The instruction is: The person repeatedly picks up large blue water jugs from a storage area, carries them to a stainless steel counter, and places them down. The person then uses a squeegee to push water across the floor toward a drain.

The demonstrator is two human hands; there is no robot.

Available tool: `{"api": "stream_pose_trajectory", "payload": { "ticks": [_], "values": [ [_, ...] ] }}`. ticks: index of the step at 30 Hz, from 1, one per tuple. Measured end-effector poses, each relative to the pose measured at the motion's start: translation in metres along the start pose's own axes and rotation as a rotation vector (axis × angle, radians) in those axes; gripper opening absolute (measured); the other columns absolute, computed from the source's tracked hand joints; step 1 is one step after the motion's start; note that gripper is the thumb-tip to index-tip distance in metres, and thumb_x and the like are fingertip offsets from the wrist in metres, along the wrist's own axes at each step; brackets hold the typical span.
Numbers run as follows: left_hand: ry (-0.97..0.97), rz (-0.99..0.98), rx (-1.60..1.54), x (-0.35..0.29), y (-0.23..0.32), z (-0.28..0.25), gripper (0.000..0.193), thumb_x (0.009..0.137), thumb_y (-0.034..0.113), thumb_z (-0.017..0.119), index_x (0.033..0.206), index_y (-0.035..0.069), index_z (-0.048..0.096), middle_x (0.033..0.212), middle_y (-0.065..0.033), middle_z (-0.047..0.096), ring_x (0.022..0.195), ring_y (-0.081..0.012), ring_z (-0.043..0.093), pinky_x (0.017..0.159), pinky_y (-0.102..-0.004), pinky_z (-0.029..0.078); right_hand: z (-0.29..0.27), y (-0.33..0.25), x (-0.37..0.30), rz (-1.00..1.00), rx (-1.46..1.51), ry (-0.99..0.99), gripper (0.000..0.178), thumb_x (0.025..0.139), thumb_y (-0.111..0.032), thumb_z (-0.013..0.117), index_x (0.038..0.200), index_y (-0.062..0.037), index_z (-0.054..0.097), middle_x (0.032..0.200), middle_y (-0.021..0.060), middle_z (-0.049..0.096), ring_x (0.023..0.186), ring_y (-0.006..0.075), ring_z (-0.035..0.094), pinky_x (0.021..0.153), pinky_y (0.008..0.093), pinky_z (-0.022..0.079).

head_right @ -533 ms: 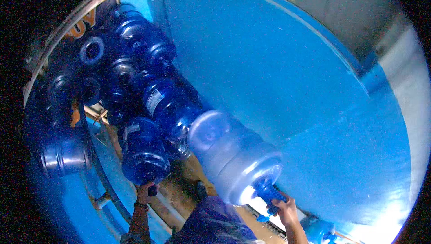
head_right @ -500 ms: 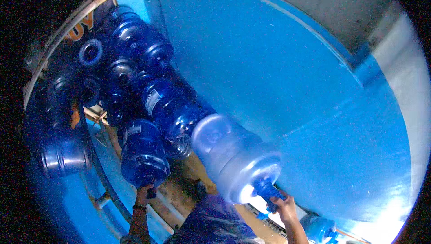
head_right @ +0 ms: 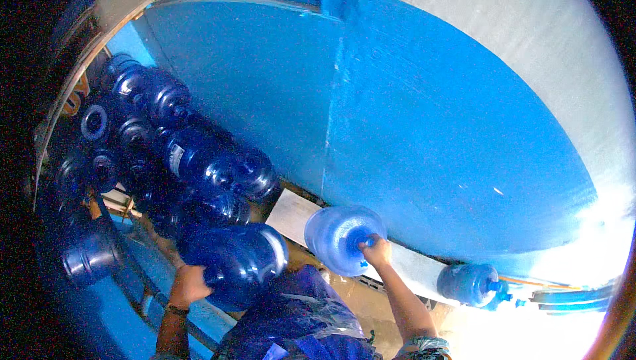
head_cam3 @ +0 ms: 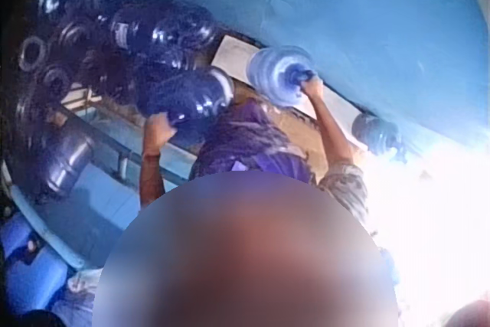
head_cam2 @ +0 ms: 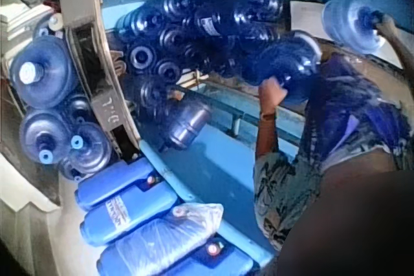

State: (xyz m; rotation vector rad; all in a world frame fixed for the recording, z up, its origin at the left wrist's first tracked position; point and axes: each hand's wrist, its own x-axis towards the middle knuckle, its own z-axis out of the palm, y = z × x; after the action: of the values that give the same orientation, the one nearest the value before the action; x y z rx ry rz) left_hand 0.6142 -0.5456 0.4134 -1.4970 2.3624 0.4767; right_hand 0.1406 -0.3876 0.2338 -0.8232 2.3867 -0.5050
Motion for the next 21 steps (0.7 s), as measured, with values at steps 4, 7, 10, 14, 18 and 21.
{"api": "stream_pose_trajectory", "payload": {
  "ticks": [4, 7, 10, 14, 18, 21],
  "values": [
    [-0.043, 0.566, -0.004, 0.034, 0.119, 0.008, 0.021, 0.061, 0.015, 0.068, 0.079, 0.003, 0.067, 0.073, -0.0212, 0.066, 0.072, -0.0393, 0.067, 0.066, -0.0508, 0.053, -0.007, 0.035, 0.011, 0.015, -0.034, 0.071, 0.050, 0.068, -0.035, 0.077, 0.113, -0.0124, 0.069, 0.079, 0.0150, 0.072, 0.079, 0.0279, 0.072, 0.076, 0.0395, 0.056],
    [-0.181, 0.888, -0.012, 0.041, 0.209, 0.021, 0.015, 0.064, 0.012, 0.067, 0.076, 0.003, 0.064, 0.075, -0.0195, 0.066, 0.071, -0.0390, 0.067, 0.061, -0.0505, 0.053, -0.017, 0.050, 0.016, -0.061, -0.170, 0.150, 0.052, 0.066, -0.033, 0.079, 0.114, -0.0163, 0.067, 0.086, 0.0151, 0.072, 0.085, 0.0325, 0.070, 0.080, 0.0428, 0.055],
    [-0.169, 1.159, -0.059, 0.031, 0.268, 0.028, 0.013, 0.063, 0.006, 0.067, 0.075, 0.003, 0.064, 0.076, -0.0191, 0.066, 0.072, -0.0387, 0.066, 0.063, -0.0478, 0.053, -0.032, 0.057, 0.020, -0.194, -0.212, 0.099, 0.047, 0.066, -0.032, 0.078, 0.109, -0.0165, 0.067, 0.081, 0.0156, 0.071, 0.082, 0.0341, 0.070, 0.077, 0.0451, 0.055],
    [-0.117, 1.350, -0.261, 0.019, 0.298, 0.012, 0.012, 0.056, 0.004, 0.066, 0.067, -0.002, 0.065, 0.074, -0.0218, 0.066, 0.074, -0.0385, 0.067, 0.063, -0.0452, 0.054, -0.051, 0.056, 0.025, -0.304, -0.315, 0.057, 0.043, 0.067, -0.028, 0.077, 0.107, -0.0184, 0.066, 0.085, 0.0194, 0.068, 0.082, 0.0366, 0.068, 0.074, 0.0472, 0.055],
    [-0.138, 1.509, -0.320, 0.025, 0.303, -0.039, 0.020, 0.055, 0.006, 0.066, 0.073, -0.002, 0.065, 0.077, -0.0218, 0.065, 0.073, -0.0385, 0.066, 0.063, -0.0450, 0.053, -0.056, 0.039, 0.032, -0.424, -0.386, 0.008, 0.052, 0.067, -0.029, 0.078, 0.115, -0.0193, 0.061, 0.090, 0.0216, 0.066, 0.083, 0.0388, 0.067, 0.074, 0.0485, 0.055],
    [-0.211, 1.645, -0.494, 0.041, 0.295, -0.074, 0.027, 0.064, 0.008, 0.066, 0.089, 0.000, 0.059, 0.084, -0.0182, 0.060, 0.076, -0.0387, 0.063, 0.067, -0.0471, 0.052, -0.040, 0.017, 0.035, -0.526, -0.460, 0.000, 0.045, 0.074, -0.029, 0.073, 0.115, -0.0191, 0.059, 0.089, 0.0197, 0.066, 0.081, 0.0379, 0.067, 0.072, 0.0486, 0.055]
  ]
}}
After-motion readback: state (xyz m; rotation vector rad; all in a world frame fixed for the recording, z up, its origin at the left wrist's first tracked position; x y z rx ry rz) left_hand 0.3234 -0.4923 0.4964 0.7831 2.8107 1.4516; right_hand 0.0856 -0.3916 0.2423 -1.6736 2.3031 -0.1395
